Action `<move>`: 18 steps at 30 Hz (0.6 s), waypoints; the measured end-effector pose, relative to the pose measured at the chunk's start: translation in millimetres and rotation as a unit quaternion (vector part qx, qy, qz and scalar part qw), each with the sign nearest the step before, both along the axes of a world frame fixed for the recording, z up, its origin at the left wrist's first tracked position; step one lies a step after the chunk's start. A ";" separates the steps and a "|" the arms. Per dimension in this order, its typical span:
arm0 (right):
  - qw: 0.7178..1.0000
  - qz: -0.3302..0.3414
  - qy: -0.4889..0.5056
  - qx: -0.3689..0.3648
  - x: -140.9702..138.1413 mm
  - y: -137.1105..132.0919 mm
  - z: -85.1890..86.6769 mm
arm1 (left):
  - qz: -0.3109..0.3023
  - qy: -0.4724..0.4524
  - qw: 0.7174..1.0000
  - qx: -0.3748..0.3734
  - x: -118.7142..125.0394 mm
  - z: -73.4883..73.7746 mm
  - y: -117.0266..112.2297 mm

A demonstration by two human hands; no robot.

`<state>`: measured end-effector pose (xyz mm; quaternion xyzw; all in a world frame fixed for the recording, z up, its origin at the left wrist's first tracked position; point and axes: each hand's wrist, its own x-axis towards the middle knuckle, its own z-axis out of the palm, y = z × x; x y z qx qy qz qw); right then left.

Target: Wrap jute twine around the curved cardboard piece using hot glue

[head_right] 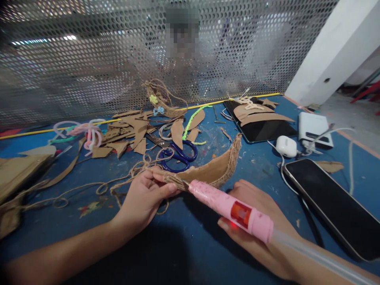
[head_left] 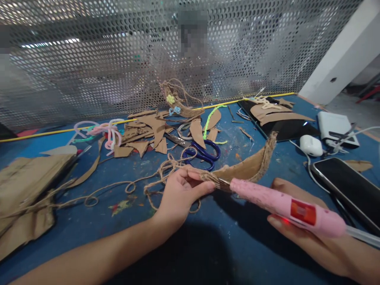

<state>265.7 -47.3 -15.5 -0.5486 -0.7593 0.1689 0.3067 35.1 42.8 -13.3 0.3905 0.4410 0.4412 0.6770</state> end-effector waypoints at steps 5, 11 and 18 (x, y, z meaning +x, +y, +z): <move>1.000 -0.007 0.000 -0.007 -0.9 1.5 2.9 | 0.022 -0.011 1.000 -0.019 0.5 3.8 -0.6; 1.000 -0.006 -0.018 0.003 1.8 4.0 2.3 | 0.054 -0.038 0.997 -0.030 3.0 12.1 0.2; 1.000 0.003 -0.028 0.003 6.9 3.3 3.3 | 0.081 -0.061 0.994 -0.032 2.9 13.2 2.6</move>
